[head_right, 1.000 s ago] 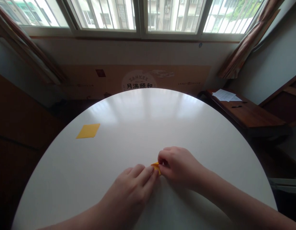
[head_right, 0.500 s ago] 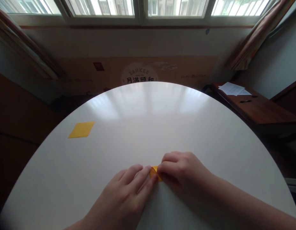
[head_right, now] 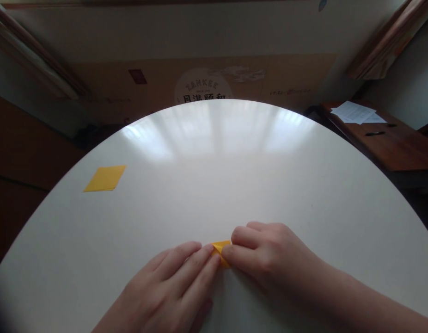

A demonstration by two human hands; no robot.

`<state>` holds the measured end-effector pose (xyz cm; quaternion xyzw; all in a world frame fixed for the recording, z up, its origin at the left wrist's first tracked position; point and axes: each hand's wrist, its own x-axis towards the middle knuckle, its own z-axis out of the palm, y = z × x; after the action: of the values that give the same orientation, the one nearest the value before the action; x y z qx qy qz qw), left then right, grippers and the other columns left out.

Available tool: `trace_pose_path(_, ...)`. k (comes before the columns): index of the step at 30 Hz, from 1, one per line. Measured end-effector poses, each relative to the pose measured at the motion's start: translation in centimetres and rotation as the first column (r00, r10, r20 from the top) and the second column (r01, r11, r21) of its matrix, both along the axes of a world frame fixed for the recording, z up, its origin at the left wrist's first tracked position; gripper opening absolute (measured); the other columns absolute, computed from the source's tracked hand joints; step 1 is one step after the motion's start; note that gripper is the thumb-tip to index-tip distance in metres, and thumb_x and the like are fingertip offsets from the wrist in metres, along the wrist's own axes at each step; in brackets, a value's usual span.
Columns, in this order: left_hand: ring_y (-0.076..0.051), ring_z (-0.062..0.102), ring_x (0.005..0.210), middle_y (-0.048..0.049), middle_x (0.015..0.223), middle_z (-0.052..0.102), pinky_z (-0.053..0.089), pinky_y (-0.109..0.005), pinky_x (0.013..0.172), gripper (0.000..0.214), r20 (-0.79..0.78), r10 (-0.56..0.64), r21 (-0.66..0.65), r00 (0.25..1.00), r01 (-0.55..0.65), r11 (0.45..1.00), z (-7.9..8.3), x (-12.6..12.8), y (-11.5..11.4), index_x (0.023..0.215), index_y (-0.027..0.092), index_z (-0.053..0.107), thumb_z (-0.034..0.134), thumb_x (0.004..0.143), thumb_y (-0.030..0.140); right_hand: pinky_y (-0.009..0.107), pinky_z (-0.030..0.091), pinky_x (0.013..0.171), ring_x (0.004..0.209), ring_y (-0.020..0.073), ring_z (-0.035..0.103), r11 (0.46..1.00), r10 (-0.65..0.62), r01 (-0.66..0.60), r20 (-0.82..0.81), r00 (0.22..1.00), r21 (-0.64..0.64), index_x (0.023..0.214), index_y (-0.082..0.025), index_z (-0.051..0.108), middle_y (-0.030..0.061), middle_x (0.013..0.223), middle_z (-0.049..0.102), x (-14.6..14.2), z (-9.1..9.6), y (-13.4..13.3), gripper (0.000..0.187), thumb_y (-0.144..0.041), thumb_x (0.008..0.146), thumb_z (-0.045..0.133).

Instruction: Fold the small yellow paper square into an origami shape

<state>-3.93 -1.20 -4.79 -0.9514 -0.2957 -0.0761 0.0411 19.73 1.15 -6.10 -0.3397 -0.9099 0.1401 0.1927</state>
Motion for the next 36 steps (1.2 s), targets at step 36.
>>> trace_pose_path(36, -0.03, 0.054, 0.126, -0.0139, 0.14, 0.059, 0.049, -0.041, 0.096, 0.038, -0.065, -0.046, 0.079, 0.997, 0.051, 0.996, -0.46, -0.08, -0.71, 0.13, 0.011, 0.063, 0.043, 0.098, 0.019, 0.026, 0.04, 0.06, 0.065, 0.0145, 0.056, 1.0, -0.014, 0.014, -0.009, 1.0, -0.02, 0.101, -0.021, 0.071, 0.0042, 0.078, 0.064, -0.08, 0.38, 0.13, 0.029, -0.018, 0.102, 0.042)
